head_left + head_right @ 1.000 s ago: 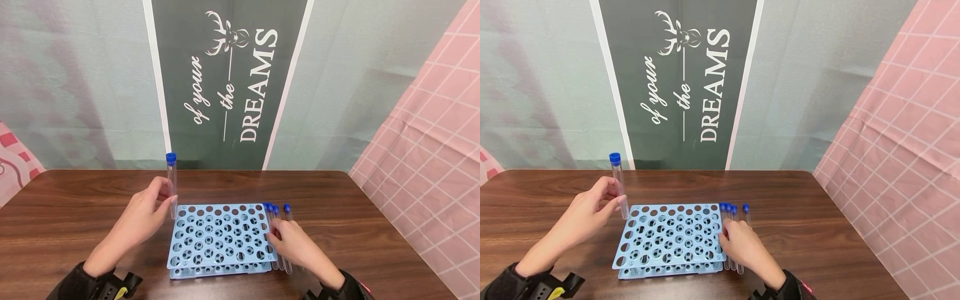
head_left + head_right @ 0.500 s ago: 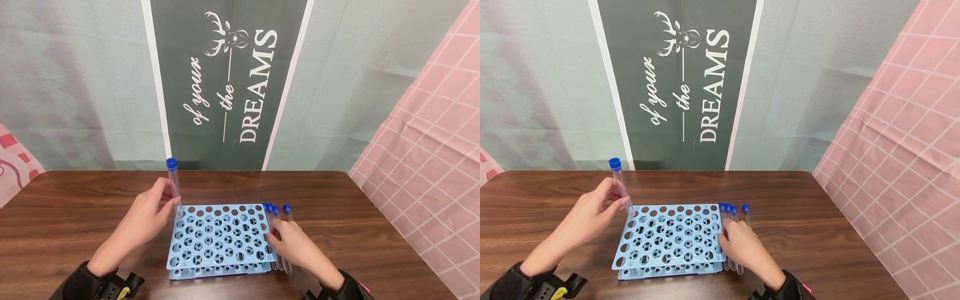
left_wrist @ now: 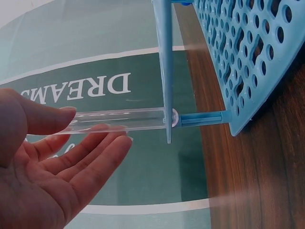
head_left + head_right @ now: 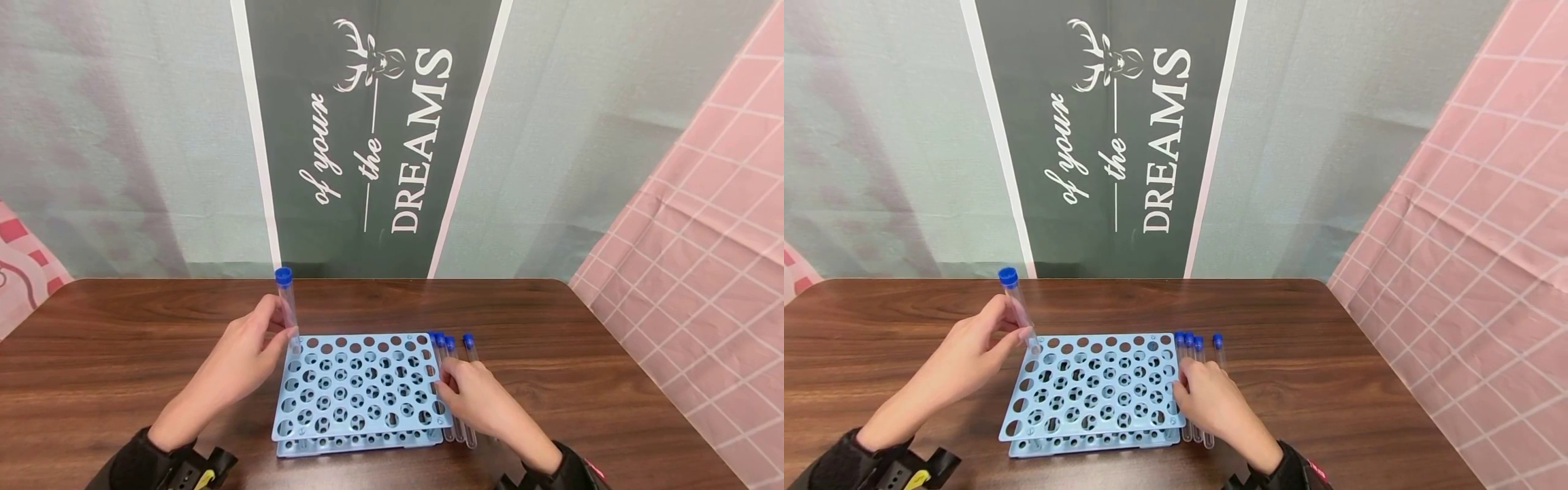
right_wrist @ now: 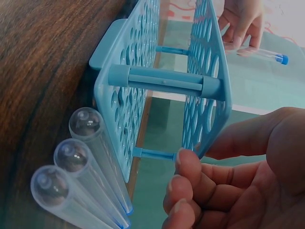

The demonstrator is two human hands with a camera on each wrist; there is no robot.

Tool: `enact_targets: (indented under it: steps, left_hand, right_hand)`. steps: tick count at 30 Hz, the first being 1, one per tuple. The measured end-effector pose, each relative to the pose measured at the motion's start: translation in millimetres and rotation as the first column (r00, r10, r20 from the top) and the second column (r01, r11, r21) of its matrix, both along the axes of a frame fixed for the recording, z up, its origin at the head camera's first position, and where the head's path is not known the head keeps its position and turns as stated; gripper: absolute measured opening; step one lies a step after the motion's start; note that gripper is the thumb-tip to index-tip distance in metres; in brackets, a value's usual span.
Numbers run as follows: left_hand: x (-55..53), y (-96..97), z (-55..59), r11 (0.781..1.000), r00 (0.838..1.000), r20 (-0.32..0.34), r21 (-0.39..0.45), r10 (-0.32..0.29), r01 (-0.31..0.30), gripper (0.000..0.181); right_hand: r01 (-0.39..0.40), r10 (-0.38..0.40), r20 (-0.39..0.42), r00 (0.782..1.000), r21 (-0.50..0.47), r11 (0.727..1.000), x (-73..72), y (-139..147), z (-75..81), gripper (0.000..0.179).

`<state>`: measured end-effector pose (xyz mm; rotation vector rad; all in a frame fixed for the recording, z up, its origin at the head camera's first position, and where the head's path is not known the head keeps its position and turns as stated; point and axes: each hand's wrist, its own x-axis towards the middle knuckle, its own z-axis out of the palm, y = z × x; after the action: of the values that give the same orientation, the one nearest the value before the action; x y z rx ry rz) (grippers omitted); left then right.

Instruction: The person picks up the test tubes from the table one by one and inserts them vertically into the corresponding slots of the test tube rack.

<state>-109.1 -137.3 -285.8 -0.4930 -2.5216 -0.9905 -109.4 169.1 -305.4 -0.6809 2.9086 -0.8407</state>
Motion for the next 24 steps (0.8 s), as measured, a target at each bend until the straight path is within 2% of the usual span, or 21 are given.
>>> enact_targets:
  steps: [13, 24]
  left_hand:
    - [-0.5, 2.1, -3.7, 1.000, 0.999, -0.047, -0.015, -0.026, 0.026, 0.021]
    - [-0.4, 1.7, -3.4, 0.999, 1.000, 0.020, -0.047, 0.000, 0.001, 0.019]
  right_hand:
    - [0.002, -0.003, 0.011, 1.000, 0.013, 1.000, 0.0, -1.3, 0.6, 0.019]
    - [-0.004, 0.004, 0.011, 1.000, 0.001, 1.000, 0.4, -0.1, 1.2, 0.020]
